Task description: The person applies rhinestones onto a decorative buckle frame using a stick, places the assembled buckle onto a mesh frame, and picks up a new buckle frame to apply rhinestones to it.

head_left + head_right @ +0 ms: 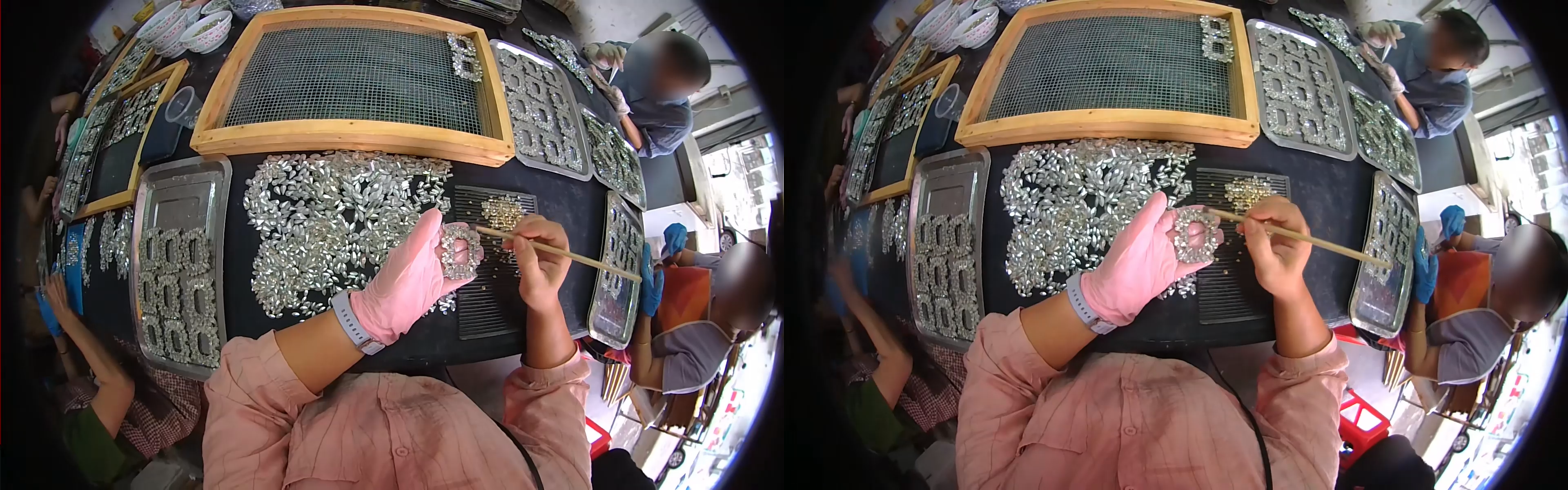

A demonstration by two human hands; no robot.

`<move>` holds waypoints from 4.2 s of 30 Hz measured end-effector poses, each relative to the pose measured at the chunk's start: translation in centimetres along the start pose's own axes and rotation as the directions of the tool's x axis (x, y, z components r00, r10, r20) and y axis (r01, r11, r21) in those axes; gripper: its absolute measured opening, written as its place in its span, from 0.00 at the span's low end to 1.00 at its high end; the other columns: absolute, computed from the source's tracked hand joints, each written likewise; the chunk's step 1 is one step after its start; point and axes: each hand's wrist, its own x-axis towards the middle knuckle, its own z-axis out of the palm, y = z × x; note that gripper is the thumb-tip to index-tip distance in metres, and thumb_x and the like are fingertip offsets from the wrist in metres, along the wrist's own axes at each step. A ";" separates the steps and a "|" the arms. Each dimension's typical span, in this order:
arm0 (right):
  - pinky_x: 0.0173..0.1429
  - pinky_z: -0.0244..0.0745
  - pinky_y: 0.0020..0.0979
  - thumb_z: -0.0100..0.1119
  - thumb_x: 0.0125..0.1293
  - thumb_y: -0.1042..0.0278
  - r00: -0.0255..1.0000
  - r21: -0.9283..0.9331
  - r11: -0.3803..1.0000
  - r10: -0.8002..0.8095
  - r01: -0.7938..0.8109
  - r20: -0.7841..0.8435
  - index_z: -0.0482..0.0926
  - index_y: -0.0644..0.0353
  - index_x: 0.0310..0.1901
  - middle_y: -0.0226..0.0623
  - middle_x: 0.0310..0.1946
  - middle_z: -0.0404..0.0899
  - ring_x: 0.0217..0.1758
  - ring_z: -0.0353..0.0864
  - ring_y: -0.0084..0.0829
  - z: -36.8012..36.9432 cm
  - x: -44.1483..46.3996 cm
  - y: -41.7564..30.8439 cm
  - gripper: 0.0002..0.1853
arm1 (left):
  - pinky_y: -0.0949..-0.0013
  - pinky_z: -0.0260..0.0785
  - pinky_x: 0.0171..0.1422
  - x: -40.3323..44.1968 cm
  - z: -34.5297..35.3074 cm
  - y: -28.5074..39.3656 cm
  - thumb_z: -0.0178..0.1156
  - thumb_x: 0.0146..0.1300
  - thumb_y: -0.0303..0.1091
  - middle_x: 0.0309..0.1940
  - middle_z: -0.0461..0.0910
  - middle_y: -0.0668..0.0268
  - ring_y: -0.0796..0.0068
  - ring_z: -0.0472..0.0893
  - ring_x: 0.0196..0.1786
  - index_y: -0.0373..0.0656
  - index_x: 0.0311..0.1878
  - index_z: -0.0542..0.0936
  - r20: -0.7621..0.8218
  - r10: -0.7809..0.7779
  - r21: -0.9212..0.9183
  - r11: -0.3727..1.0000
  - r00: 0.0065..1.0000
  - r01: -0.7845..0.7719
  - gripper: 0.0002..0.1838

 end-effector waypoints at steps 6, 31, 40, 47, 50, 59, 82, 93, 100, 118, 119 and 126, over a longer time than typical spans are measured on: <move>0.39 0.66 0.35 0.60 0.55 0.81 0.964 -0.126 0.968 -0.194 0.218 0.181 0.75 0.61 0.35 0.35 0.25 0.78 0.27 0.74 0.32 0.3 0.3 -0.2 0.07 | 0.57 0.61 0.67 -0.1 0.4 0.0 0.39 0.73 0.58 0.55 0.74 0.66 0.73 0.73 0.59 0.43 0.61 0.70 -0.045 0.022 -0.021 1.000 0.999 -0.023 0.29; 0.37 0.69 0.26 0.55 0.61 0.82 0.997 -0.028 1.000 -0.010 0.008 -0.072 0.73 0.64 0.39 0.36 0.31 0.76 0.30 0.75 0.23 0.2 0.0 -0.7 0.06 | 0.58 0.62 0.68 0.0 0.2 0.2 0.38 0.73 0.58 0.56 0.74 0.64 0.70 0.74 0.60 0.41 0.62 0.68 -0.017 0.002 -0.001 1.000 1.000 -0.002 0.30; 0.39 0.71 0.22 0.55 0.63 0.81 0.981 -0.247 0.953 0.150 -0.178 -0.126 0.74 0.66 0.41 0.33 0.30 0.76 0.33 0.74 0.19 -0.6 0.6 1.4 0.05 | 0.60 0.63 0.66 -0.1 0.2 0.3 0.38 0.73 0.58 0.55 0.75 0.64 0.69 0.74 0.60 0.41 0.61 0.69 -0.032 0.010 0.031 0.999 0.999 -0.009 0.30; 0.39 0.72 0.22 0.56 0.64 0.80 0.967 -0.088 0.973 0.200 -0.215 -0.155 0.73 0.66 0.42 0.35 0.32 0.77 0.33 0.76 0.21 -0.7 0.5 0.8 0.06 | 0.60 0.60 0.67 -0.1 0.3 0.3 0.39 0.72 0.59 0.54 0.75 0.65 0.70 0.74 0.60 0.41 0.60 0.70 -0.046 0.021 0.022 1.000 0.999 -0.020 0.31; 0.39 0.73 0.23 0.56 0.64 0.80 0.979 0.073 0.985 0.166 -0.158 -0.117 0.73 0.65 0.42 0.36 0.33 0.77 0.33 0.77 0.23 -0.5 0.2 0.0 0.06 | 0.59 0.59 0.68 -0.1 0.2 0.3 0.39 0.72 0.60 0.53 0.75 0.67 0.71 0.73 0.59 0.42 0.60 0.70 -0.031 0.038 0.022 0.999 0.999 -0.037 0.31; 0.36 0.71 0.25 0.56 0.62 0.82 0.985 0.118 0.992 0.030 -0.051 0.172 0.73 0.63 0.40 0.37 0.31 0.75 0.30 0.76 0.25 0.3 -0.2 -0.4 0.07 | 0.54 0.55 0.71 -0.1 0.2 0.2 0.40 0.71 0.61 0.56 0.73 0.67 0.73 0.70 0.61 0.44 0.61 0.69 -0.053 0.038 0.024 0.999 0.998 -0.037 0.31; 0.38 0.70 0.22 0.55 0.62 0.81 0.959 -0.187 0.953 0.203 -0.239 -0.196 0.74 0.66 0.40 0.33 0.30 0.76 0.32 0.75 0.19 -1.1 0.7 1.6 0.05 | 0.60 0.60 0.67 0.1 -0.2 0.2 0.39 0.72 0.60 0.55 0.75 0.65 0.69 0.73 0.60 0.42 0.60 0.71 -0.009 0.037 0.005 0.999 0.999 -0.037 0.31; 0.37 0.71 0.23 0.56 0.63 0.80 0.957 0.018 0.973 0.231 -0.231 -0.174 0.73 0.64 0.40 0.34 0.30 0.76 0.31 0.76 0.21 -0.9 0.5 0.4 0.05 | 0.58 0.60 0.68 0.1 -0.1 0.2 0.41 0.71 0.61 0.54 0.75 0.63 0.68 0.73 0.60 0.40 0.60 0.70 -0.019 0.078 -0.026 0.997 0.997 -0.078 0.32; 0.38 0.74 0.25 0.53 0.64 0.82 0.980 0.273 0.942 0.175 -0.196 0.099 0.72 0.64 0.41 0.38 0.35 0.76 0.32 0.78 0.24 -0.3 -0.2 -0.2 0.06 | 0.58 0.59 0.69 0.3 -0.2 0.1 0.41 0.70 0.62 0.55 0.74 0.64 0.68 0.72 0.61 0.41 0.61 0.69 -0.014 0.091 -0.045 0.995 0.996 -0.091 0.33; 0.36 0.72 0.25 0.55 0.63 0.80 0.963 0.194 0.966 0.125 -0.173 0.237 0.72 0.63 0.41 0.39 0.32 0.74 0.31 0.75 0.25 0.6 -0.5 -0.4 0.06 | 0.57 0.60 0.69 0.4 -0.4 -0.1 0.40 0.71 0.62 0.55 0.73 0.61 0.64 0.73 0.60 0.39 0.61 0.68 -0.027 0.061 -0.061 0.996 0.998 -0.063 0.33; 0.37 0.73 0.25 0.55 0.63 0.81 0.965 0.216 0.961 0.119 -0.171 0.234 0.72 0.63 0.41 0.38 0.33 0.75 0.31 0.76 0.25 0.5 -0.4 -0.4 0.07 | 0.58 0.60 0.69 0.5 -0.4 -0.1 0.40 0.71 0.62 0.55 0.73 0.61 0.64 0.73 0.60 0.39 0.61 0.68 -0.027 0.063 -0.057 0.996 0.998 -0.065 0.33; 0.37 0.72 0.25 0.53 0.63 0.82 0.975 0.193 0.975 0.070 -0.111 0.209 0.72 0.64 0.40 0.38 0.33 0.76 0.32 0.76 0.24 0.3 -0.2 -0.6 0.05 | 0.58 0.60 0.69 0.4 -0.2 0.0 0.40 0.71 0.61 0.55 0.73 0.61 0.64 0.73 0.61 0.40 0.60 0.68 -0.018 0.062 -0.076 0.995 0.998 -0.063 0.32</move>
